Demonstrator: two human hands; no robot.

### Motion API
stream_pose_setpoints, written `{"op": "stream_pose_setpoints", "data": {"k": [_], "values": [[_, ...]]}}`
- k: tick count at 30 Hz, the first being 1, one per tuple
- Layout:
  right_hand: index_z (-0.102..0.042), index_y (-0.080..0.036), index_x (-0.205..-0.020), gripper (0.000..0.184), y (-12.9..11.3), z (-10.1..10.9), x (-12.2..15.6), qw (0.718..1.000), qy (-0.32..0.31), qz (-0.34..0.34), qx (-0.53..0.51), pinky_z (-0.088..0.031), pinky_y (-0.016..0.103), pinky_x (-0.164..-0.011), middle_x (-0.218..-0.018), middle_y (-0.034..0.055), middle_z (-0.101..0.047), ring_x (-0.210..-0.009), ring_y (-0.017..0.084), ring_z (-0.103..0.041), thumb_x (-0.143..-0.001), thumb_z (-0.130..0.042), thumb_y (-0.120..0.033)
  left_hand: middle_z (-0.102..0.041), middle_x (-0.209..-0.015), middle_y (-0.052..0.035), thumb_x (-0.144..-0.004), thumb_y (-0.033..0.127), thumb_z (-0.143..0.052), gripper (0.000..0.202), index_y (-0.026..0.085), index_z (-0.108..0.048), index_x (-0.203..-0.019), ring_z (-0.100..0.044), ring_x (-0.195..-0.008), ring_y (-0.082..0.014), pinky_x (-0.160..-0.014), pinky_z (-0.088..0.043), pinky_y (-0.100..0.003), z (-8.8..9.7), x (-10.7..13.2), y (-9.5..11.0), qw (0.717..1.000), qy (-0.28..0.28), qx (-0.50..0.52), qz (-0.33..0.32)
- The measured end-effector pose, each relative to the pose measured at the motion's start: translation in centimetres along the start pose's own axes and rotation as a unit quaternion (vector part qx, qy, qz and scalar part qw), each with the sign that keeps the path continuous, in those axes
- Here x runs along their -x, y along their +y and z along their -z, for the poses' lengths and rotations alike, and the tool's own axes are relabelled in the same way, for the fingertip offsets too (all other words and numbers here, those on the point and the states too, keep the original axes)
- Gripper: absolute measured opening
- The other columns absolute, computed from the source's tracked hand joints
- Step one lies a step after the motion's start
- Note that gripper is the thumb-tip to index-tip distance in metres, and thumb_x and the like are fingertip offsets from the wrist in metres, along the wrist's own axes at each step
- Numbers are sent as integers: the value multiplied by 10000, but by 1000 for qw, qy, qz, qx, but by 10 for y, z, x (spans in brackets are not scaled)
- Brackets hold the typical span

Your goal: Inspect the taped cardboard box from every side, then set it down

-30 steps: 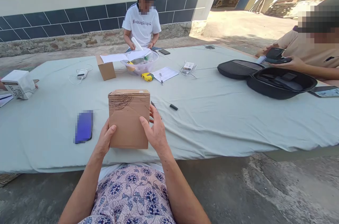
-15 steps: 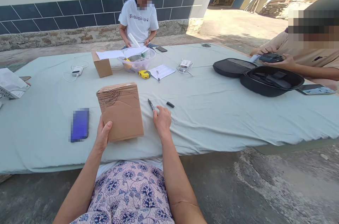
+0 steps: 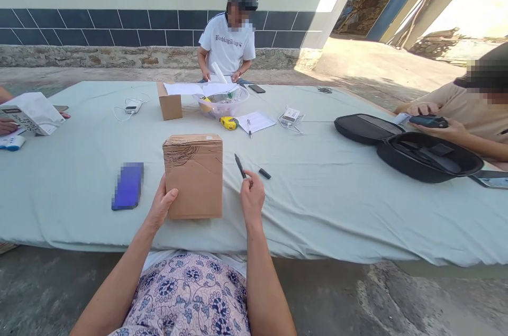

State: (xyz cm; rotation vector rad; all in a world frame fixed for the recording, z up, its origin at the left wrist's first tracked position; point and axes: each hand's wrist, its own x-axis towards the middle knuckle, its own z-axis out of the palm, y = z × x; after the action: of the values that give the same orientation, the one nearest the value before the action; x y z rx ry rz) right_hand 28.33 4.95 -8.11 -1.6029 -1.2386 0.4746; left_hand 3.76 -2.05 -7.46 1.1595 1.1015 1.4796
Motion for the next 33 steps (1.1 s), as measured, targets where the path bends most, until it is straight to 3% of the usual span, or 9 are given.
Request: {"op": "stream_pose_setpoints", "data": {"k": [3,6,9,12,16,19,24,28,33], "values": [[-643,-184,-1154,392,-31,18,10,995,37,29,-84,-495,313,-671,-767,-7,-536,-671,165,-539,-969,-353,-374,-593,-1482,-137,-791,653,-733,944,275,-374,-1579,-572,-1349,-348,-1107,-467,-482,1,0,-2,1000,-3,-3,2],[-671,-231,-1058,271,-75,34,29,952,117,109,-261,-503,326,-691,-795,-10,-575,-648,145,-555,-986,-495,-424,-572,-1509,-140,-796,649,-729,950,264,-356,-1579,-563,-1359,-346,-1095,-475,-466,2,0,-4,1000,-5,0,6],[-673,-249,-973,227,-115,38,51,936,141,204,-250,-515,338,-673,-824,9,-618,-663,164,-595,-969,-618,-469,-557,-1524,-152,-806,644,-721,951,237,-343,-1578,-548,-1375,-348,-1093,-473,-457,2,-1,-5,1000,-8,0,4],[-664,-258,-919,166,-136,27,67,930,82,293,-208,-557,345,-722,-843,27,-679,-773,198,-669,-937,-720,-413,-544,-1536,-153,-825,630,-710,908,228,-363,-1562,-523,-1398,-347,-1100,-463,-451,2,0,-5,1000,-8,-8,-5],[-645,-262,-1026,64,-135,4,76,888,62,392,-234,-582,298,-663,-852,9,-714,-720,166,-701,-1004,-652,-322,-533,-1546,-140,-842,601,-710,885,250,-353,-1572,-516,-1405,-345,-1097,-464,-449,4,1,-7,1000,-11,-9,-2],[-629,-261,-1135,113,-130,-8,78,869,50,428,-245,-589,266,-613,-898,13,-742,-694,152,-740,-1024,-622,-278,-537,-1538,-147,-840,588,-715,904,237,-337,-1582,-528,-1391,-349,-1085,-475,-448,5,0,-12,1000,-16,-10,-3],[-643,-261,-1162,152,-133,-8,83,870,5,455,-190,-629,285,-692,-982,42,-797,-784,179,-792,-1017,-613,-228,-573,-1498,-152,-827,576,-734,912,224,-363,-1582,-575,-1338,-360,-1053,-501,-444,5,-2,-16,1000,0,-19,-4],[-647,-246,-1090,102,-131,2,87,874,-1,460,-155,-622,281,-661,-914,30,-802,-714,172,-782,-1007,-597,-215,-572,-1501,-150,-825,586,-737,921,230,-363,-1588,-568,-1344,-360,-1044,-510,-436,5,-1,-17,1000,-2,-15,-4],[-660,-230,-970,39,-114,12,76,901,98,404,-125,-591,260,-618,-811,8,-769,-656,160,-757,-976,-623,-220,-531,-1539,-143,-817,588,-738,921,251,-368,-1589,-519,-1392,-355,-1081,-482,-446,7,0,-20,1000,-1,-10,3]]}}
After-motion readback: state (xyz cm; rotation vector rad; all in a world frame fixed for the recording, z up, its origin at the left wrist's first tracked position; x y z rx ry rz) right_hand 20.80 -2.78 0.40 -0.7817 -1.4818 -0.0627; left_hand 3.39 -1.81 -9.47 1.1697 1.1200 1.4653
